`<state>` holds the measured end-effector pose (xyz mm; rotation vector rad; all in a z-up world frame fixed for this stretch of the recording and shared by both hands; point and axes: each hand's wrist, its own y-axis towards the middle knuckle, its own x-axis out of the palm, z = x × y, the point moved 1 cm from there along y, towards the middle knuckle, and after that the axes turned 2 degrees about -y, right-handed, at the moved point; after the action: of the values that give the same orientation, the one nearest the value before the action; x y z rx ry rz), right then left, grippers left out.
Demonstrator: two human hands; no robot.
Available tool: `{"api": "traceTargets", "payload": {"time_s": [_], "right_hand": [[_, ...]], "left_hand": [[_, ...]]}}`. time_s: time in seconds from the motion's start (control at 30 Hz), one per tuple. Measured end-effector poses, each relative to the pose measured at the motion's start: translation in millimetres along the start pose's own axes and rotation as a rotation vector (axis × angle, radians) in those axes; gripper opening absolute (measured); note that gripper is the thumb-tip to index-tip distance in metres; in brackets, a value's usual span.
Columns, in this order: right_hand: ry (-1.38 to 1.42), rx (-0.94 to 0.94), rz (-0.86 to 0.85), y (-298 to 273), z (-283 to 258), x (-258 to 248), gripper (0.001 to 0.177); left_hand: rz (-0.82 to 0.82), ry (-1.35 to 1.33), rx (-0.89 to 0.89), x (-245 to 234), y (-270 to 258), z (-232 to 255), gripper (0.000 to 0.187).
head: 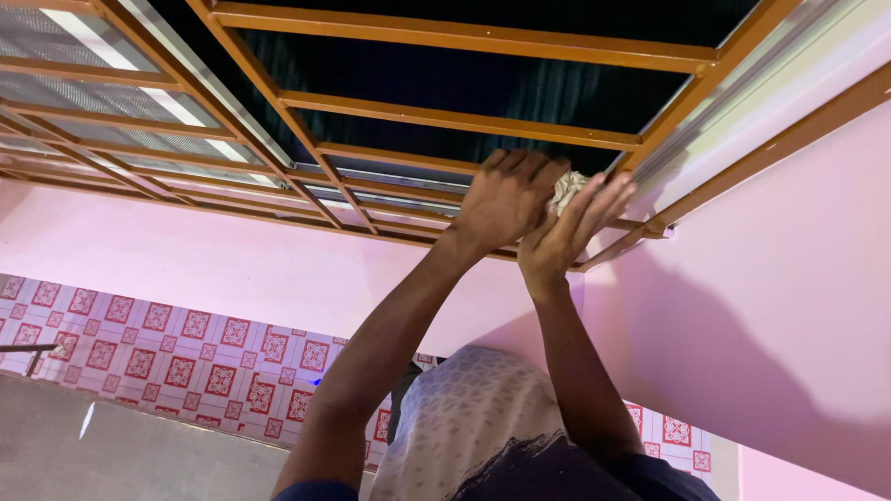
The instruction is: The person wipes the individual bars of a metal window grille by hand using a cloth.
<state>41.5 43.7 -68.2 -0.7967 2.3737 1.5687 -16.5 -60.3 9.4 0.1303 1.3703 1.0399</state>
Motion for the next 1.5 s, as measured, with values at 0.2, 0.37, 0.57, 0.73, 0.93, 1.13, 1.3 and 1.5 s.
{"api": "traceTargets", "payload": {"time_s": [0.2, 0.37, 0.57, 0.73, 0.93, 1.13, 1.3, 1.5], "right_hand": [[0.136, -0.119, -0.041, 3.7, -7.5, 10.3, 0.047], [0.112, -0.229, -0.094, 26.2, -35.9, 5.3, 0.041], [0.141, -0.365, -0.307, 57.2, -64.0, -7.0, 0.034], [0.112, -0.388, -0.515, 77.8, -79.7, -0.7, 0.028], [0.120, -0.373, -0.712, 98.2, -88.4, 1.2, 0.026], [0.106, -0.339, -0.830, 107.5, -91.8, 0.5, 0.030], [0.033, -0.258, -1.037, 116.0, -93.1, 4.4, 0.036], [0.035, -0.318, -1.017, 115.7, -92.1, 12.5, 0.042]], "left_hand": [[0.044, 0.068, -0.038, -8.9, -13.8, -10.2, 0.039], [0.081, 0.131, -0.078, -23.6, -30.2, -27.3, 0.030], [0.150, 0.129, -0.145, -53.8, -48.8, -39.0, 0.027], [0.163, 0.155, -0.217, -69.0, -57.2, -44.6, 0.023], [0.233, 0.137, -0.224, -71.9, -62.5, -46.2, 0.022], [0.304, 0.112, -0.216, -65.9, -63.7, -45.2, 0.023], [0.363, 0.072, -0.218, -63.1, -62.8, -44.8, 0.022], [0.264, 0.052, -0.271, -61.4, -67.4, -56.6, 0.018]]}}
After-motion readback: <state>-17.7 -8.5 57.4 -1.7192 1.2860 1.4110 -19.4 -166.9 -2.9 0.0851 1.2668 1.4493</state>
